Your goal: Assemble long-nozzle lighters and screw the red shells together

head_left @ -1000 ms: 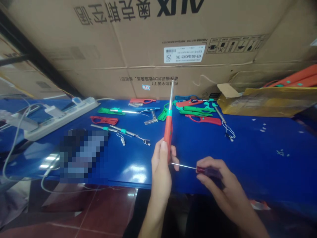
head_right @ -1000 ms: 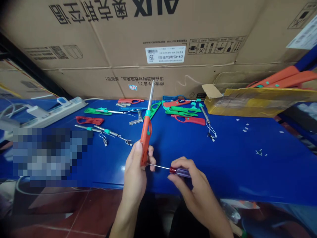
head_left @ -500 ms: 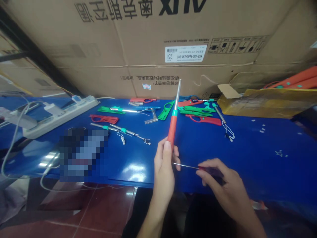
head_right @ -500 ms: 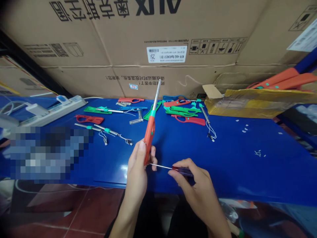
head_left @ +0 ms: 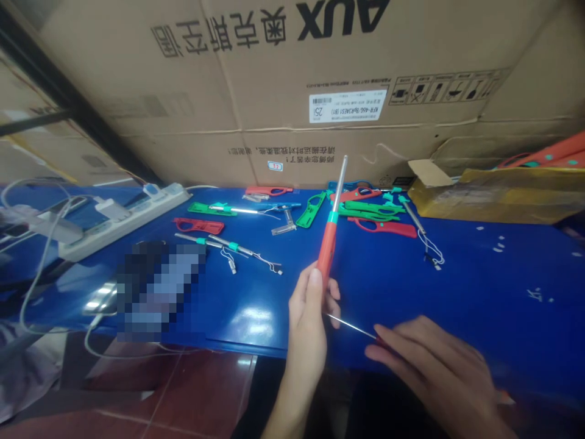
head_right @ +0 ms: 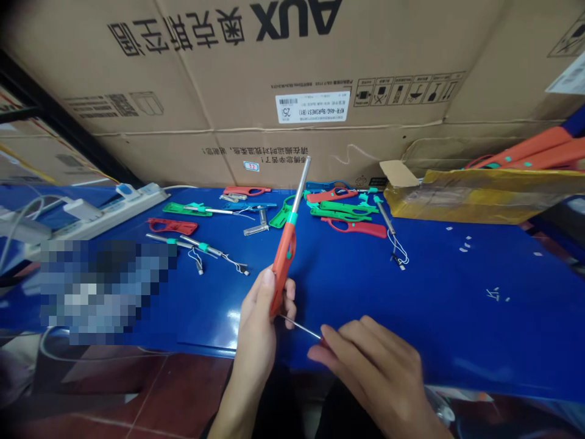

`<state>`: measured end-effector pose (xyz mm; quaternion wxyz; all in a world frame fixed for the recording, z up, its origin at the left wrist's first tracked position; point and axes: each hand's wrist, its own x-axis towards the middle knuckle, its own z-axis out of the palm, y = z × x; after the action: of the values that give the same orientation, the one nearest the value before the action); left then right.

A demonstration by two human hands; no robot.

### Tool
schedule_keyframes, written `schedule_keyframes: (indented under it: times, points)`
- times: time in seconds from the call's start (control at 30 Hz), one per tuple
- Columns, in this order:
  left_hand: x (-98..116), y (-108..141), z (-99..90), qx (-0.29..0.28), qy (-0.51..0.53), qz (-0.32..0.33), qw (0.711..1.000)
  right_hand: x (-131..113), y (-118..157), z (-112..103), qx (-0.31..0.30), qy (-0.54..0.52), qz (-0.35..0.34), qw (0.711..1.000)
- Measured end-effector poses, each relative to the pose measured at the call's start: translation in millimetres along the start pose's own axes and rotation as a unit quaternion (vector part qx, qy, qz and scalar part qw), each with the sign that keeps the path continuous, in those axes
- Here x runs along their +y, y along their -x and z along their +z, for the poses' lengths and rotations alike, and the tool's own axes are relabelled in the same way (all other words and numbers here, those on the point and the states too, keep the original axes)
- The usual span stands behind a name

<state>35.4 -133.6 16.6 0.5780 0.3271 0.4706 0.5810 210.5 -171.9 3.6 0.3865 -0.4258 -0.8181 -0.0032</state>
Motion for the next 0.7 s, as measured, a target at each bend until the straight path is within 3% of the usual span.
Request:
schedule_keyframes:
  times: [0.1, 0.17, 0.23, 0.3, 0.37, 0.43, 0.6, 0.7]
  points:
    - [0.0, 0.7, -0.7, 0.0, -0.005, -0.002, 1.0, 6.1, -1.3, -5.2, -0.024, 0.076, -0.055, 0.995]
    - [1.1, 1.9, -1.0, 0.009, -0.006, -0.007, 1.0, 4.5, -6.6, -6.3, -0.065, 0.066, -0.041, 0.995]
    - [2.4, 3.2, -1.0, 0.01, -0.011, -0.011, 1.0, -1.8, -14.0, -6.7, -0.124, 0.01, 0.045, 0.991]
    - [3.4, 4.3, -0.9, 0.008, -0.013, -0.012, 1.0, -8.6, -20.6, -6.9, -0.184, -0.056, 0.156, 0.969]
    - [3.5, 4.9, -0.9, 0.006, -0.011, -0.008, 1.0, -10.5, -22.9, -6.4, -0.209, -0.088, 0.206, 0.952]
    - [2.8, 4.8, -1.2, 0.01, -0.007, -0.006, 1.0, -5.1, -19.2, -4.0, -0.188, -0.069, 0.171, 0.965]
    - [-0.9, 2.8, -6.1, 0.028, 0.01, -0.021, 0.999, 11.9, -6.8, 6.8, -0.108, -0.007, -0.006, 0.994]
    - [-1.9, 1.6, -10.7, 0.027, 0.017, -0.021, 0.999, 2.5, -18.2, 5.8, -0.127, -0.034, 0.031, 0.991]
